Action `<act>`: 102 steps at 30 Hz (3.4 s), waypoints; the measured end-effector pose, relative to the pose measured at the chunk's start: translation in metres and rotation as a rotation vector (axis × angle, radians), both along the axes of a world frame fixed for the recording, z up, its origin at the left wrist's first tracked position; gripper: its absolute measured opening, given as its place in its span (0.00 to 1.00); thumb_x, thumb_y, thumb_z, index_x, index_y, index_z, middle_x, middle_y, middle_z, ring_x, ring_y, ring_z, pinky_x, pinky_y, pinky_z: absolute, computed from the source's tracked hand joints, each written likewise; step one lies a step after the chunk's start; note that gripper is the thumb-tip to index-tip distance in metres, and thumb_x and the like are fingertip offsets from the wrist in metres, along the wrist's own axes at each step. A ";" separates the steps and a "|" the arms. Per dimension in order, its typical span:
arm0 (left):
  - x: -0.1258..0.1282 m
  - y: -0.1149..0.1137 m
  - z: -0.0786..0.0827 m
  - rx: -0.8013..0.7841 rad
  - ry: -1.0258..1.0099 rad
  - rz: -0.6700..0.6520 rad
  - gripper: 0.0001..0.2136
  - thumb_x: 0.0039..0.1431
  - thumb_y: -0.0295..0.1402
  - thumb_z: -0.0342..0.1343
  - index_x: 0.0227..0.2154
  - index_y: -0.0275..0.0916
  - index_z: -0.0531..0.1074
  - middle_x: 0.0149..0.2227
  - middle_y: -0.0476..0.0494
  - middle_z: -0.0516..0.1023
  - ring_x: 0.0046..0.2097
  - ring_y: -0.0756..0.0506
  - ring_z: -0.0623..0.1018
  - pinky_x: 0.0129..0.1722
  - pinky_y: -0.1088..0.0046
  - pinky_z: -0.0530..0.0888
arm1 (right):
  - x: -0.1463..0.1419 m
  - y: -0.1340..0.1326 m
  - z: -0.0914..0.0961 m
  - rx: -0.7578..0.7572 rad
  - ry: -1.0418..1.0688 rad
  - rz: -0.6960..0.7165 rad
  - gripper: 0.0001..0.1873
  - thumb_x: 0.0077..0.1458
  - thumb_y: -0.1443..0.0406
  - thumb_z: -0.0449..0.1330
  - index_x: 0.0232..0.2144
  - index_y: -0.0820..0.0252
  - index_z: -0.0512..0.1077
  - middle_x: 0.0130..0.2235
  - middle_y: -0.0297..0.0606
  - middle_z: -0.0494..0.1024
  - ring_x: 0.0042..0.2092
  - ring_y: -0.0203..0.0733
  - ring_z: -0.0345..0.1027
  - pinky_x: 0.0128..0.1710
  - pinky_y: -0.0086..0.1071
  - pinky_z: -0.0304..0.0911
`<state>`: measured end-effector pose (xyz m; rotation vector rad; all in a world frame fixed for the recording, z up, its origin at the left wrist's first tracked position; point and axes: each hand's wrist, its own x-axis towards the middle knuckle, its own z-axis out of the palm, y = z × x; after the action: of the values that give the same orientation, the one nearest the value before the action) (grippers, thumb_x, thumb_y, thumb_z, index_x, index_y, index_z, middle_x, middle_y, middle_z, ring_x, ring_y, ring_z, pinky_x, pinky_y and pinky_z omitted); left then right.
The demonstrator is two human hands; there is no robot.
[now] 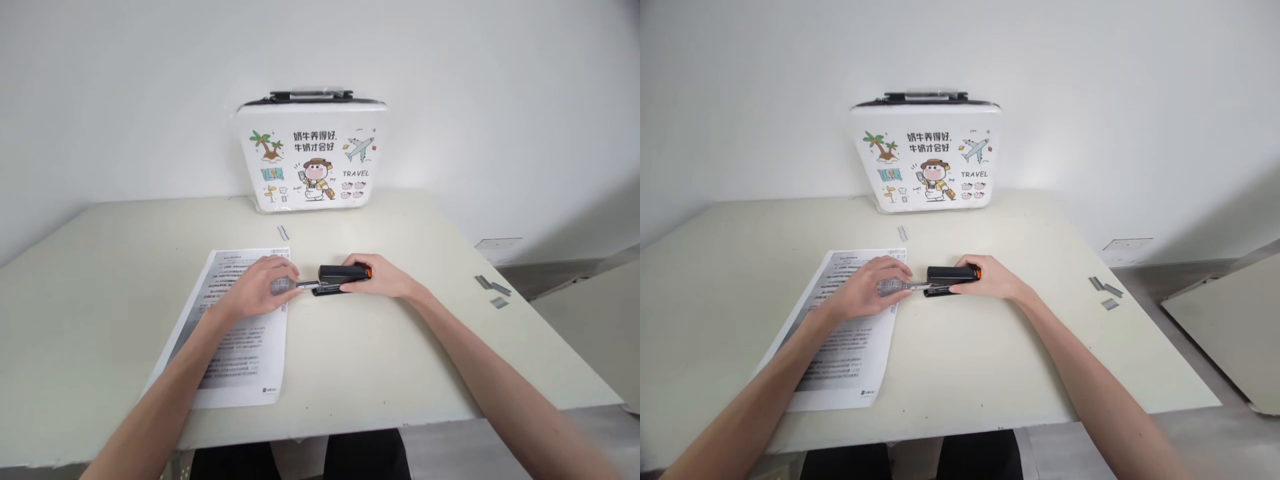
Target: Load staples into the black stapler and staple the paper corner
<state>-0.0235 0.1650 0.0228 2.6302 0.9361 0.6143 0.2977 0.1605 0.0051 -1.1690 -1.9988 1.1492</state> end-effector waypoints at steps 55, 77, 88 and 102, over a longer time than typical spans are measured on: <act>0.023 -0.003 0.008 -0.287 -0.254 0.307 0.15 0.72 0.44 0.52 0.47 0.44 0.81 0.46 0.45 0.80 0.43 0.45 0.81 0.48 0.66 0.78 | -0.001 -0.003 -0.001 -0.018 -0.029 0.010 0.17 0.53 0.52 0.69 0.40 0.54 0.76 0.38 0.34 0.77 0.39 0.44 0.69 0.40 0.35 0.64; 0.027 -0.024 0.005 -0.122 -0.044 0.195 0.07 0.68 0.36 0.56 0.41 0.42 0.76 0.42 0.46 0.78 0.42 0.44 0.79 0.46 0.64 0.73 | 0.000 -0.003 0.002 -0.027 -0.051 0.022 0.18 0.54 0.51 0.69 0.41 0.55 0.75 0.41 0.37 0.79 0.41 0.45 0.71 0.40 0.35 0.65; 0.024 -0.023 0.007 -0.110 0.015 0.203 0.09 0.69 0.40 0.56 0.40 0.42 0.78 0.40 0.46 0.79 0.38 0.44 0.78 0.42 0.66 0.72 | 0.001 -0.003 0.000 -0.013 -0.060 0.024 0.18 0.55 0.51 0.69 0.41 0.55 0.75 0.38 0.35 0.77 0.39 0.43 0.70 0.39 0.35 0.64; 0.007 -0.015 0.016 -0.441 0.008 0.148 0.08 0.62 0.41 0.66 0.41 0.48 0.83 0.41 0.51 0.86 0.43 0.45 0.83 0.47 0.69 0.75 | 0.009 0.002 0.000 -0.095 0.004 0.043 0.20 0.51 0.49 0.72 0.38 0.54 0.77 0.34 0.32 0.76 0.36 0.42 0.68 0.36 0.34 0.62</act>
<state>-0.0169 0.1497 0.0388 2.1894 1.1288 0.3753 0.3069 0.1620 0.0048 -1.1742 -1.9943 1.2801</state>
